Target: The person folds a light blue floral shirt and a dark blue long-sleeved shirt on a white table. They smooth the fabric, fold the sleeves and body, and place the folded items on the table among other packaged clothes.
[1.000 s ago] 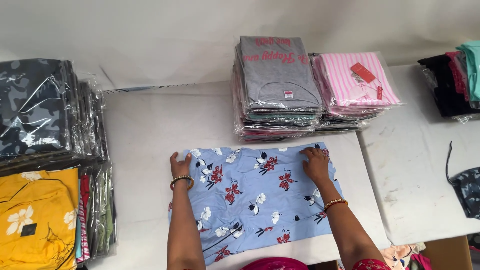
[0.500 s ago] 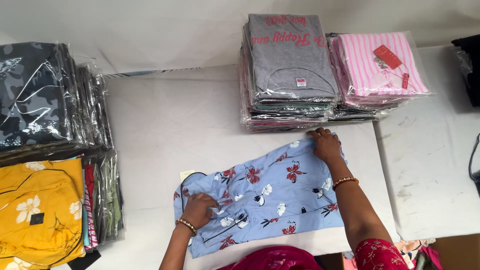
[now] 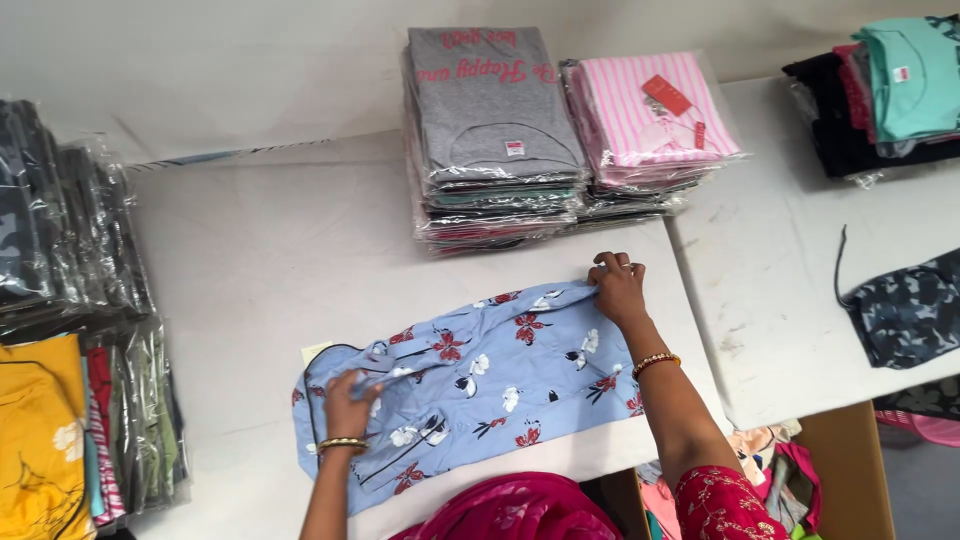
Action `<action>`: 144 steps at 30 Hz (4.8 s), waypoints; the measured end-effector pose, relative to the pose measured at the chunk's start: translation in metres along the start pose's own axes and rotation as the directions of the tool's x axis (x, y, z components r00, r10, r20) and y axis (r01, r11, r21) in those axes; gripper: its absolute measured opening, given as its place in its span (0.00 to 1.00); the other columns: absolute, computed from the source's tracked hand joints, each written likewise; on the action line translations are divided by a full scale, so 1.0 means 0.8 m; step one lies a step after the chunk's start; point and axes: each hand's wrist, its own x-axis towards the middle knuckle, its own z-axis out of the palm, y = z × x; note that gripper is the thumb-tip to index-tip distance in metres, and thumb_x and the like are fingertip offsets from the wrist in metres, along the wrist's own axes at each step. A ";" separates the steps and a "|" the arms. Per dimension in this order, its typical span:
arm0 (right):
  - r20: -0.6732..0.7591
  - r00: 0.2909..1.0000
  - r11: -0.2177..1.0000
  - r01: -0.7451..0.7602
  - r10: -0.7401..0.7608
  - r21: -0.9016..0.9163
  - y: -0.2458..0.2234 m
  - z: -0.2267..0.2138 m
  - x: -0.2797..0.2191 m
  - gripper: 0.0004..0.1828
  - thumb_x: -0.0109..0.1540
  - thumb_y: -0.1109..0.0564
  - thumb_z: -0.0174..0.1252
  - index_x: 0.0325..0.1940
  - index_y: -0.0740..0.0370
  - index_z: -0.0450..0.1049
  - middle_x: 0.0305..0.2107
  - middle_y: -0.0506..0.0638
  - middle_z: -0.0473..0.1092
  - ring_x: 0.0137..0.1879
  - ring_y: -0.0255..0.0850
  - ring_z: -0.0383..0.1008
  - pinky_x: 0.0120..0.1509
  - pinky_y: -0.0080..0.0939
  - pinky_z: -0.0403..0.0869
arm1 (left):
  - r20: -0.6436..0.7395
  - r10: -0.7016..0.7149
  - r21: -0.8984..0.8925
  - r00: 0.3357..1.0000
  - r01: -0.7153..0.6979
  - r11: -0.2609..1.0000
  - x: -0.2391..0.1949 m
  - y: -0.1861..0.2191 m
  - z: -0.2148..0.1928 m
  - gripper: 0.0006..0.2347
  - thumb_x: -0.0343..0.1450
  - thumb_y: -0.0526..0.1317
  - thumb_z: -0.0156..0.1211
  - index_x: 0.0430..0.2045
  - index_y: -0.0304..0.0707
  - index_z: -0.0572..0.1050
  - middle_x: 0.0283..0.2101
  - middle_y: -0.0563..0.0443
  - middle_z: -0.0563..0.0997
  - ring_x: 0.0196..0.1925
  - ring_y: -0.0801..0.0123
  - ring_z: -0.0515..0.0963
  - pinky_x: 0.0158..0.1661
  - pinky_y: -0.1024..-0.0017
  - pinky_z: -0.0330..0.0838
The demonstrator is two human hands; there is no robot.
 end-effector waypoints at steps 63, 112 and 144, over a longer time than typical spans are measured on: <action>0.174 0.958 0.940 0.171 -0.230 0.296 -0.162 0.048 -0.051 0.39 0.60 0.37 0.59 0.73 0.46 0.59 0.74 0.50 0.50 0.80 0.47 0.43 0.78 0.65 0.47 | 0.211 0.368 0.498 0.906 -0.423 0.757 0.015 0.072 0.053 0.24 0.71 0.52 0.56 0.64 0.59 0.67 0.74 0.52 0.59 0.78 0.57 0.50 0.70 0.36 0.37; 0.038 0.995 0.858 0.058 -0.090 0.510 -0.171 0.017 -0.179 0.29 0.57 0.60 0.63 0.63 0.52 0.71 0.56 0.48 0.70 0.63 0.48 0.67 0.62 0.51 0.65 | 0.354 -0.135 0.690 0.925 -0.161 0.706 0.099 0.088 -0.048 0.36 0.62 0.36 0.70 0.66 0.65 0.61 0.68 0.51 0.61 0.72 0.61 0.57 0.65 0.41 0.42; 0.365 0.913 0.608 -0.187 -0.183 0.772 -0.354 0.124 -0.056 0.16 0.56 0.57 0.70 0.48 0.56 0.84 0.33 0.49 0.77 0.41 0.37 0.69 0.51 0.39 0.73 | -0.048 -0.380 0.259 0.924 0.379 0.888 0.011 -0.064 -0.022 0.21 0.60 0.54 0.76 0.41 0.46 0.80 0.30 0.57 0.82 0.44 0.64 0.73 0.49 0.55 0.58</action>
